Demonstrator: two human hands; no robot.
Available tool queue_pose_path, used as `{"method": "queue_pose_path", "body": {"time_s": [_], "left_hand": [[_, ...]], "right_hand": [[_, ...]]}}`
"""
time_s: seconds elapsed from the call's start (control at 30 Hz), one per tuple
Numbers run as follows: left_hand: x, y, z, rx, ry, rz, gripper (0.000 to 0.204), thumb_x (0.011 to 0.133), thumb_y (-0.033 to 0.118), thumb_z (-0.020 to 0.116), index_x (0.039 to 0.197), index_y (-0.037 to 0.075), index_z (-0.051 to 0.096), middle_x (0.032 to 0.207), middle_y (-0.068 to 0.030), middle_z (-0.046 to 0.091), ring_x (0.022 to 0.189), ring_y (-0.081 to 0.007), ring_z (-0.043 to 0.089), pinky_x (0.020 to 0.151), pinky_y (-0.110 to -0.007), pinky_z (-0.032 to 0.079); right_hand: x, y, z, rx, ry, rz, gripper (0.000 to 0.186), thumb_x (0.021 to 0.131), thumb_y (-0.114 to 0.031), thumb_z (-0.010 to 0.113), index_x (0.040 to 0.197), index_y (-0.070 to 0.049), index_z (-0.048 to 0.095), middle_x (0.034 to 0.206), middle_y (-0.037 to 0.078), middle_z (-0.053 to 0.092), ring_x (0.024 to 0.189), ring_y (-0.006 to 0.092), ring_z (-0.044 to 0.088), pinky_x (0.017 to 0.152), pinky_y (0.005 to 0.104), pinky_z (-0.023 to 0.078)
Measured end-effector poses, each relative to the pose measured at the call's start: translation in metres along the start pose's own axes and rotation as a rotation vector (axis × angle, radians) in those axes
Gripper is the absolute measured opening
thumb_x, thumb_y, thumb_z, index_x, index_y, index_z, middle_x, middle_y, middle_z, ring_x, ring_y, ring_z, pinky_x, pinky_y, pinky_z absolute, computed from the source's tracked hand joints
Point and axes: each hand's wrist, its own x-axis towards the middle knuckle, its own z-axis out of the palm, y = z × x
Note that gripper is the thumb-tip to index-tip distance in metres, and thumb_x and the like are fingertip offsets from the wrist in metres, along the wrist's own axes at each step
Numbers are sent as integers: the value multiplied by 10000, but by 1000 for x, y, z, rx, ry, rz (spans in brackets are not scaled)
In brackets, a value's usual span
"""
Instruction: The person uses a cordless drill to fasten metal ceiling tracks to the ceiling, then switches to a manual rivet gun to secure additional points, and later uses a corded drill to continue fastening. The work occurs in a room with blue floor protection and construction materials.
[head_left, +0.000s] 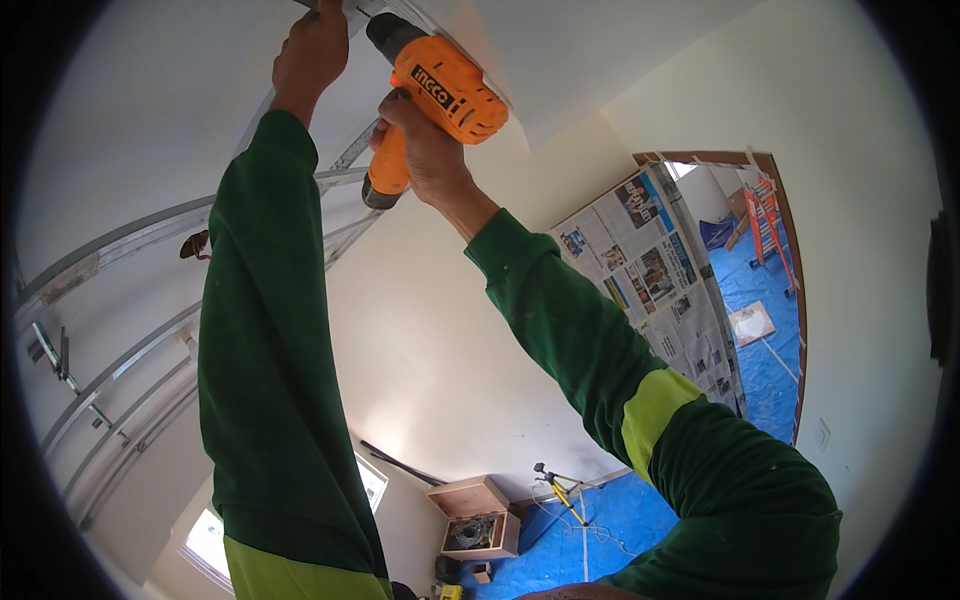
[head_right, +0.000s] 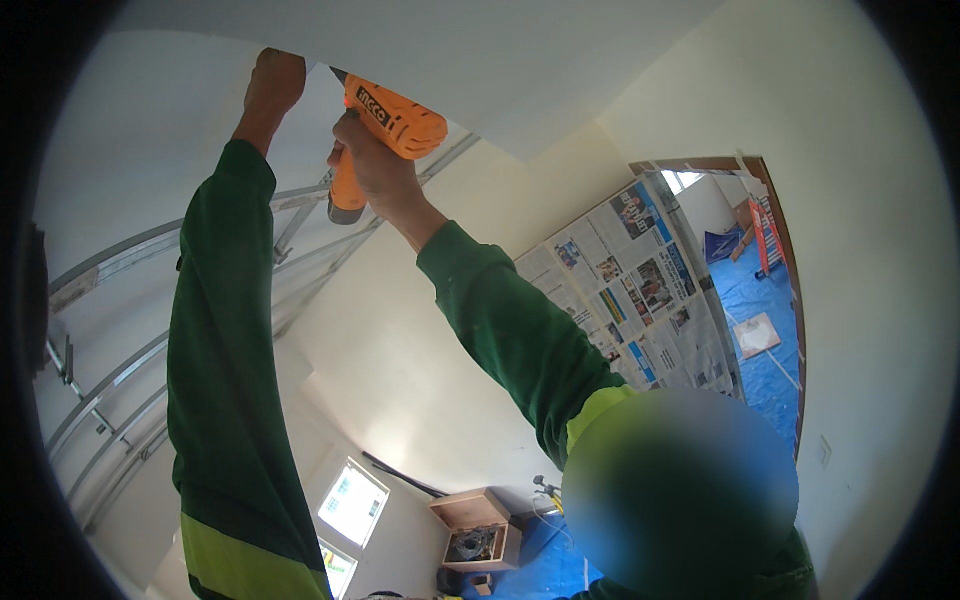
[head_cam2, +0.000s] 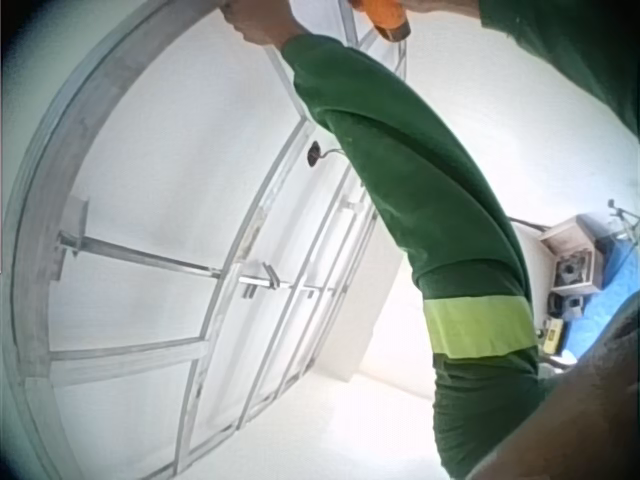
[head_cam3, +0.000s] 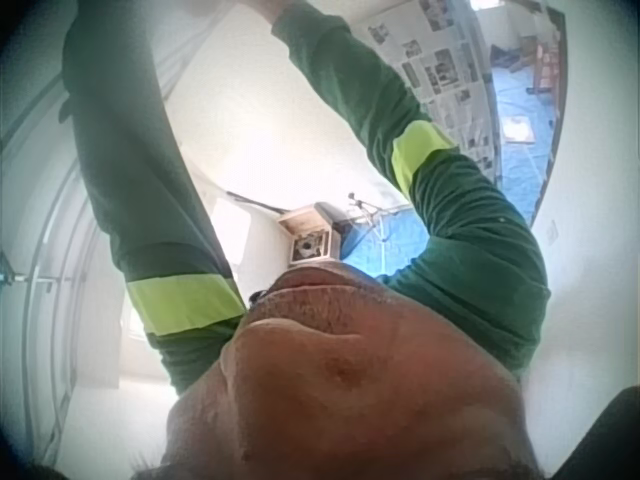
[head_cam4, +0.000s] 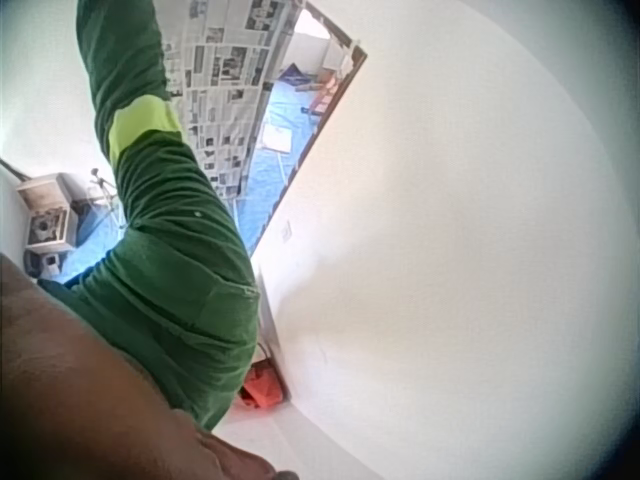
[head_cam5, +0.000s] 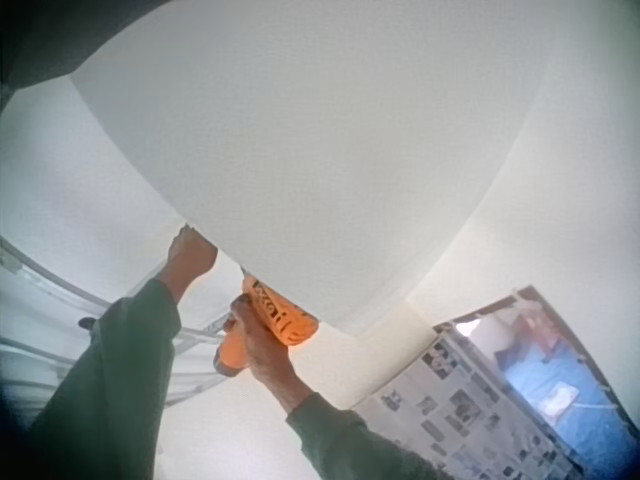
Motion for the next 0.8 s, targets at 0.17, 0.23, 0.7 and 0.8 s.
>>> {"method": "queue_pose_path", "body": {"time_s": [0.17, 0.23, 0.7, 0.8], "left_hand": [[1, 0, 1, 32, -24, 15, 389, 1057, 177, 424, 1397, 54, 567, 1382, -307, 628, 1253, -532, 605, 1052, -593, 527], [2, -5, 5, 25, 6, 24, 380, 1054, 174, 429, 1383, 51, 573, 1377, -304, 631, 1239, -529, 616, 1037, -594, 536], [1, -6, 14, 39, 21, -26, 448, 1063, 267, 463, 1472, 105, 551, 1423, -282, 614, 1287, -499, 603, 1061, -561, 525], [-1, -9, 14, 107, 24, 50, 449, 1055, 260, 474, 1466, 96, 549, 1429, -287, 604, 1289, -501, 596, 1059, -574, 519]], "right_hand": [[1, 6, -3, -9, 1, -7, 25, 915, -73, 639, 927, -59, 621, 747, 21, 627, 642, 155, 653, 643, 342, 570], [2, 8, -8, -78, 0, -22, 36, 918, -73, 638, 945, -54, 627, 755, 19, 629, 654, 153, 649, 645, 335, 563], [0, 10, 0, 13, 9, 7, 47, 916, -80, 655, 948, -57, 628, 778, 20, 620, 674, 155, 661, 641, 347, 560], [-5, 12, 17, 166, 51, 29, 64, 912, -90, 647, 958, -61, 613, 782, 45, 623, 661, 177, 657, 643, 365, 564]]}}
